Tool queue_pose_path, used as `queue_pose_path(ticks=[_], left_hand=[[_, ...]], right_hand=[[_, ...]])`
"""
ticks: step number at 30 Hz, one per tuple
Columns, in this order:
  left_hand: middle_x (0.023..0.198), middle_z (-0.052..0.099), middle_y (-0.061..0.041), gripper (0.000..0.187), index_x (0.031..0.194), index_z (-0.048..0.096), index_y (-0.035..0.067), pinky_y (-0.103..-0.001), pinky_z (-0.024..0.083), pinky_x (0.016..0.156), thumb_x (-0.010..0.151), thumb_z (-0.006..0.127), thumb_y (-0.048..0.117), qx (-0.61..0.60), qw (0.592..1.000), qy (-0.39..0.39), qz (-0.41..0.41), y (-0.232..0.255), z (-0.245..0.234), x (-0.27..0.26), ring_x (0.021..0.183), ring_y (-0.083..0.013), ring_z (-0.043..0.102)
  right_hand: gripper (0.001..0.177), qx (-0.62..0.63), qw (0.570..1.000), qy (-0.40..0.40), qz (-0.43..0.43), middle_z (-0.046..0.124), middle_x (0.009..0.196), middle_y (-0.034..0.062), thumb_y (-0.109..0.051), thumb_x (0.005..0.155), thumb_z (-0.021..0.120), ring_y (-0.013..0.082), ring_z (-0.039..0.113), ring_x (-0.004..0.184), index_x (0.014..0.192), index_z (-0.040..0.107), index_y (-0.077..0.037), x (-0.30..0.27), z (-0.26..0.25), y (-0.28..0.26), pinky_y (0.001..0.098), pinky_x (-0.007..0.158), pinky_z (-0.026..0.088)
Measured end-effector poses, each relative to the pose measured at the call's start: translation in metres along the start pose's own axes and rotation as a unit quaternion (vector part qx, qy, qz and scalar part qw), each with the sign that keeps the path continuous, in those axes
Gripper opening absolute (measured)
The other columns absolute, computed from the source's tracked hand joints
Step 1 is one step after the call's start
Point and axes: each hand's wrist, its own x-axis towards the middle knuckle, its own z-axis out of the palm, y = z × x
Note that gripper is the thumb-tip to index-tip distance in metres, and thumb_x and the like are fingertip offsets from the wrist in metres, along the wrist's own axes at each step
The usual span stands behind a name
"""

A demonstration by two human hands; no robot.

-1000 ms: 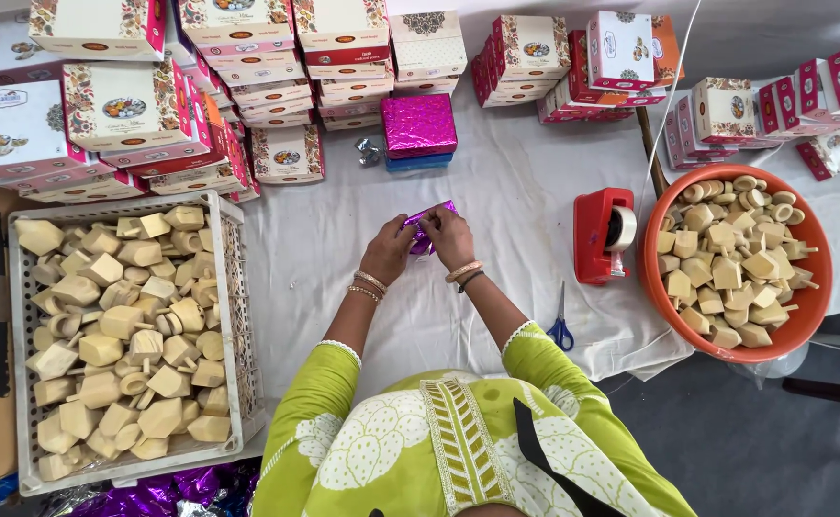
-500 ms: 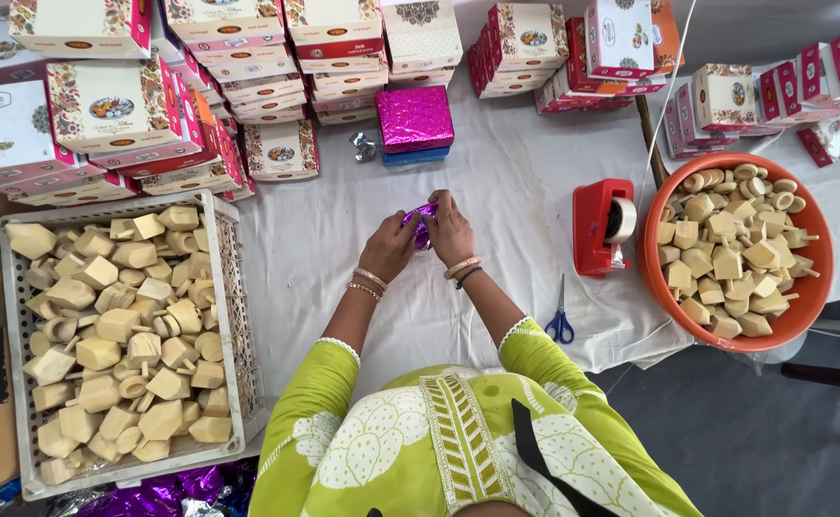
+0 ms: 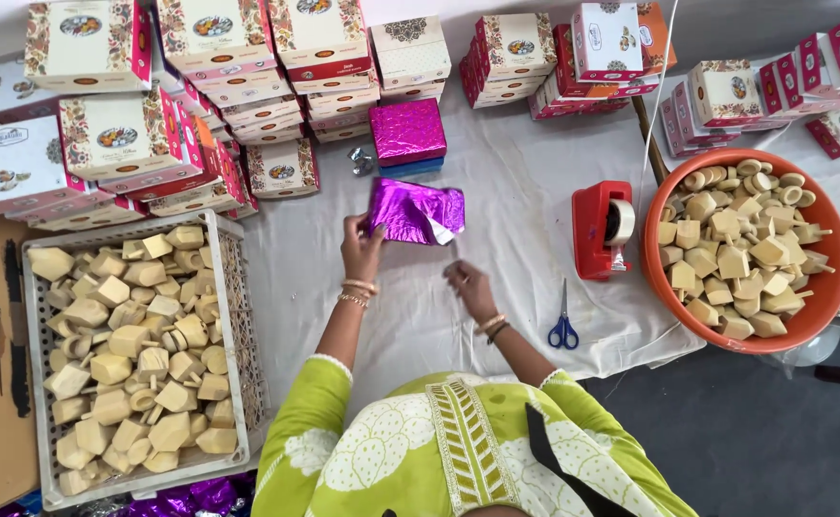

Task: Wrapping small items in decorative paper and placing them into gift boxes.

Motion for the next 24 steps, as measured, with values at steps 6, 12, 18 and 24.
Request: queue_pose_path(ticks=[6, 12, 18, 24], left_hand=[[0.12, 0.059, -0.012, 0.042, 0.123, 0.039, 0.004, -0.049, 0.064, 0.088, 0.097, 0.071, 0.01, -0.405, 0.903, 0.006, -0.144, -0.034, 0.009, -0.044, 0.1, -0.0288, 0.07], [0.129, 0.058, -0.022, 0.051, 0.135, 0.033, 0.011, -0.05, 0.056, 0.102, 0.096, 0.067, 0.01, -0.424, 0.865, -0.037, -0.265, -0.059, 0.024, -0.078, 0.11, -0.0332, 0.066], [0.143, 0.049, -0.018, 0.106, 0.152, 0.028, 0.008, -0.047, 0.041, 0.104, 0.068, 0.094, 0.011, 0.195, 0.978, -0.007, 0.079, -0.017, 0.02, -0.053, 0.128, -0.0357, 0.048], [0.14, 0.055, -0.012, 0.097, 0.151, 0.042, 0.012, -0.037, 0.058, 0.083, 0.067, 0.089, 0.004, 0.183, 0.976, -0.098, 0.064, 0.01, 0.021, -0.02, 0.125, -0.0321, 0.055]], right_hand=[[0.063, 0.278, 0.958, -0.069, -0.013, 0.058, 0.135, 0.0036, -0.018, 0.094, 0.068, 0.0141, 0.06, 0.118, 0.148, 0.037, -0.017, 0.001, 0.023, -0.037, 0.0313, 0.096, 0.055], [0.063, 0.338, 0.937, -0.008, -0.088, 0.06, 0.138, 0.0096, 0.002, 0.092, 0.077, 0.0203, 0.059, 0.125, 0.147, 0.048, -0.005, 0.043, 0.022, -0.045, 0.0377, 0.104, 0.053], [0.068, 0.15, 0.983, -0.084, -0.07, 0.064, 0.128, 0.0063, 0.004, 0.087, 0.075, 0.0166, 0.063, 0.117, 0.147, 0.047, -0.01, 0.062, -0.014, -0.059, 0.0358, 0.101, 0.057], [0.07, 0.054, 0.975, -0.149, -0.153, 0.061, 0.136, 0.0062, 0.007, 0.08, 0.08, 0.0173, 0.059, 0.13, 0.141, 0.05, -0.007, 0.071, -0.032, -0.078, 0.0347, 0.113, 0.049]])
